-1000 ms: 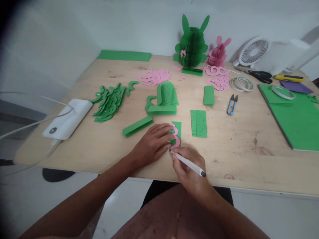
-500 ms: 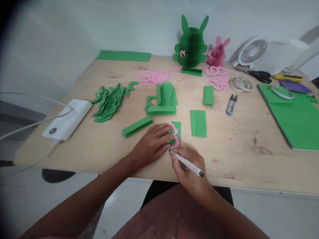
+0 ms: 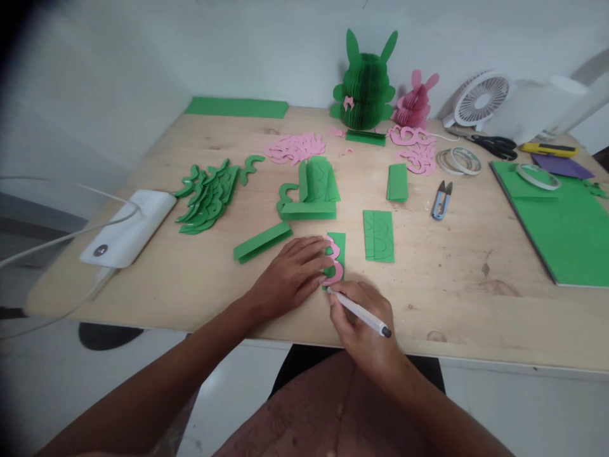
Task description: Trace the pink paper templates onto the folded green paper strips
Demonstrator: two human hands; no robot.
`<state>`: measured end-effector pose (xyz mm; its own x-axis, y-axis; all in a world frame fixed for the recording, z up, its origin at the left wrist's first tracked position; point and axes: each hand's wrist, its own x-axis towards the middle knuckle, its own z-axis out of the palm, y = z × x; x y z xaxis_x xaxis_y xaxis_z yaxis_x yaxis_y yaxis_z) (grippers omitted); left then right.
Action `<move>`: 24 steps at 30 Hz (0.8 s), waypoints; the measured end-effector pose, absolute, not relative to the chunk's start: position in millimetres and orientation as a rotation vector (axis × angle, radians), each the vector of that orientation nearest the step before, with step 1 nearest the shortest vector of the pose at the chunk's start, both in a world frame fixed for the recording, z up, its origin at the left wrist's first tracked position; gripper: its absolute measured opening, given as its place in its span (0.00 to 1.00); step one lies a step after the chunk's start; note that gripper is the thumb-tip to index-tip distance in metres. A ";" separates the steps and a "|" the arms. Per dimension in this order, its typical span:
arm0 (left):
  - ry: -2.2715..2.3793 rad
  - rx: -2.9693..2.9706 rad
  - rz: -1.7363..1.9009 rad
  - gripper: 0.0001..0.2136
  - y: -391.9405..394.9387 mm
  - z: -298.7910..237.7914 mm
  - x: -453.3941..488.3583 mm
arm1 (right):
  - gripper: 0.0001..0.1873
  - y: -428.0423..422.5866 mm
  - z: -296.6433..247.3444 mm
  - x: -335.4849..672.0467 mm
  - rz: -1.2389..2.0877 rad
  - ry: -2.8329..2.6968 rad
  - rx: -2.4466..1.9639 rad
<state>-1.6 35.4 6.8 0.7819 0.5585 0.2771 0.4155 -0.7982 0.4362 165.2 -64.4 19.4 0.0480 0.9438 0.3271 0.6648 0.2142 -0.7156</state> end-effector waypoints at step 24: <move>0.747 2.623 0.596 0.10 35.3 6.1 -1.5 | 0.05 -65.7 19.9 172.1 0.389 -1.696 -1.552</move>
<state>-1.5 35.3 6.1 0.7727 0.5607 0.2975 0.4143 -0.8006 0.4329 172.1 -65.7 19.9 0.0587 0.9389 0.3391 0.6970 0.2047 -0.6872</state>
